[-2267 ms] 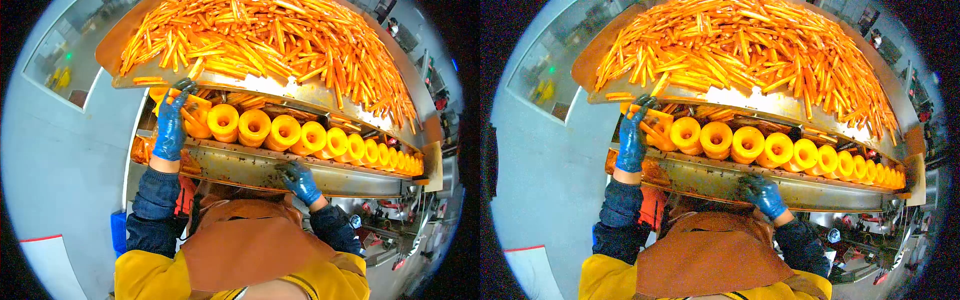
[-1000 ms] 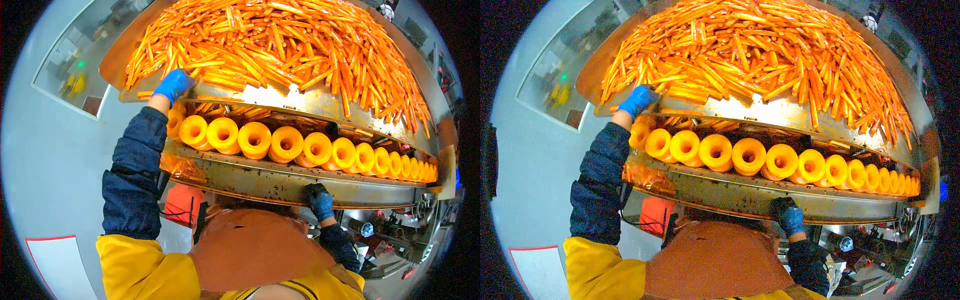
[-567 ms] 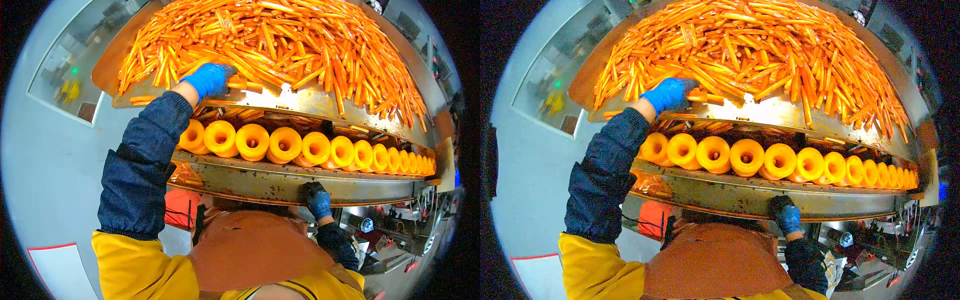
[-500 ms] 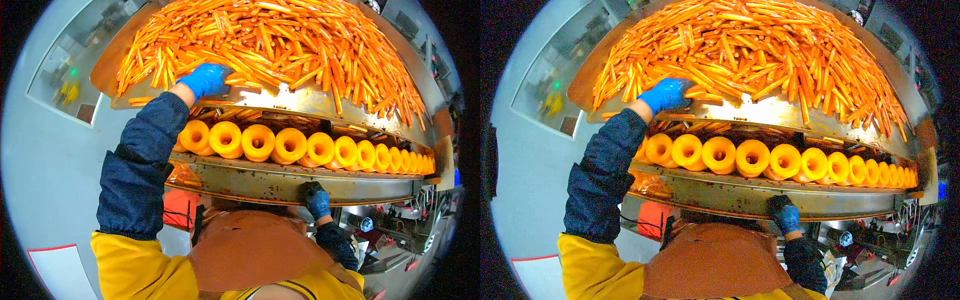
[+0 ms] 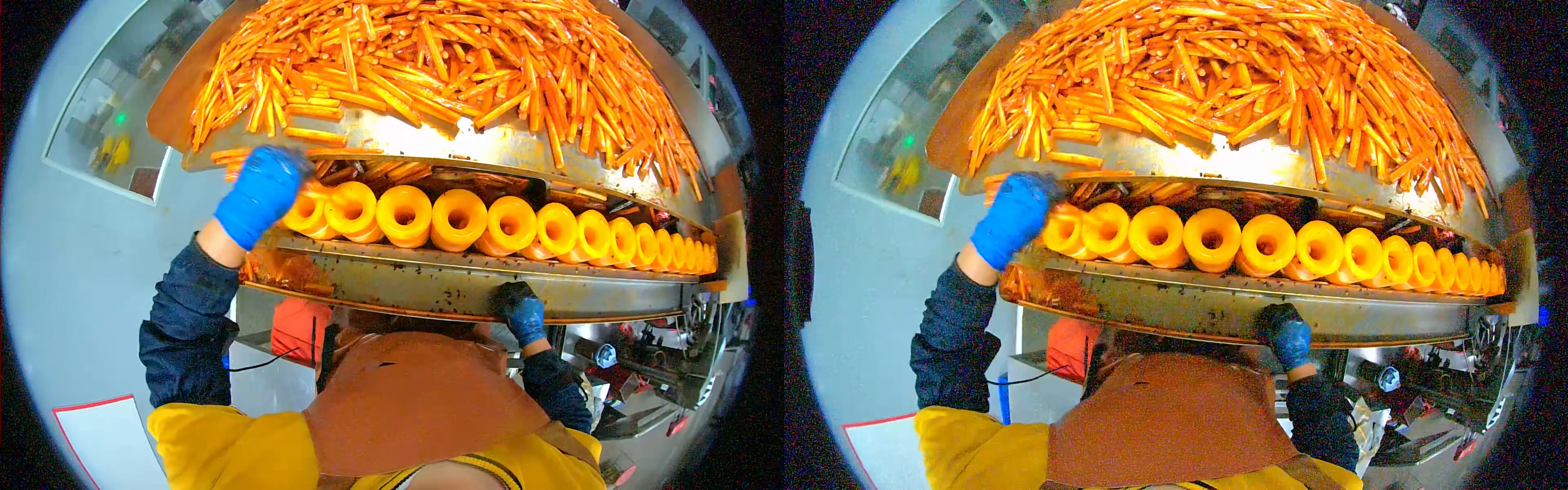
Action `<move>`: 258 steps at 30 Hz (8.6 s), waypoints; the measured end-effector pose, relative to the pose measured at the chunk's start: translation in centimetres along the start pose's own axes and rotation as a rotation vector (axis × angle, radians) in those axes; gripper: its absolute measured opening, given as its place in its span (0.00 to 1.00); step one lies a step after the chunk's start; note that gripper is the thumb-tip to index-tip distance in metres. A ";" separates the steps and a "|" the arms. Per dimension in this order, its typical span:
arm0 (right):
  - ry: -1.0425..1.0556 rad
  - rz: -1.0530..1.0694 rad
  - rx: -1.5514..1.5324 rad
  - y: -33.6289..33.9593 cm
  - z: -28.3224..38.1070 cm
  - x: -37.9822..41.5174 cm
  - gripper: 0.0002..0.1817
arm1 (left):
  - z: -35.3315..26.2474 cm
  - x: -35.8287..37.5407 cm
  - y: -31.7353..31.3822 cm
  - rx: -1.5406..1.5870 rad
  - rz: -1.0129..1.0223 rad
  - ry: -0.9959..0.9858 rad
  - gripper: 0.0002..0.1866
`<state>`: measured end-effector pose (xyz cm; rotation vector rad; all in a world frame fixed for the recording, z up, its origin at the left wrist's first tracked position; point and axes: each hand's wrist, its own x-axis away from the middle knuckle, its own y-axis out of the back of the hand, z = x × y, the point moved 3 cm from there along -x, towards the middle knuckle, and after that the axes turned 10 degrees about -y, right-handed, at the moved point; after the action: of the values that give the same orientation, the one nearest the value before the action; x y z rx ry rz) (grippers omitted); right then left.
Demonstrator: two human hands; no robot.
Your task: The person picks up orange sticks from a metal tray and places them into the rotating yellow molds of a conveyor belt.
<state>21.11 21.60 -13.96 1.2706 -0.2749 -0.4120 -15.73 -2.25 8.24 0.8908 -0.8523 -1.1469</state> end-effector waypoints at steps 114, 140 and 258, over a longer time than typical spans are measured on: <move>-0.269 0.019 -0.168 -1.8 -1.9 0.6 0.11 | 7.6 -8.9 -1.4 0.526 0.003 0.313 0.17; -0.216 0.011 -0.188 -0.1 -0.4 0.2 0.09 | 0.0 5.1 -5.9 1.449 -0.698 0.780 0.15; -0.253 -0.033 -0.247 0.0 -0.8 0.4 0.09 | 2.7 -17.6 -2.1 0.156 -0.271 -0.221 0.29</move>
<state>21.75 22.09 -14.23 0.9824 -0.4039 -0.6172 -22.43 14.15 5.66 1.0437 -1.0338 -1.4486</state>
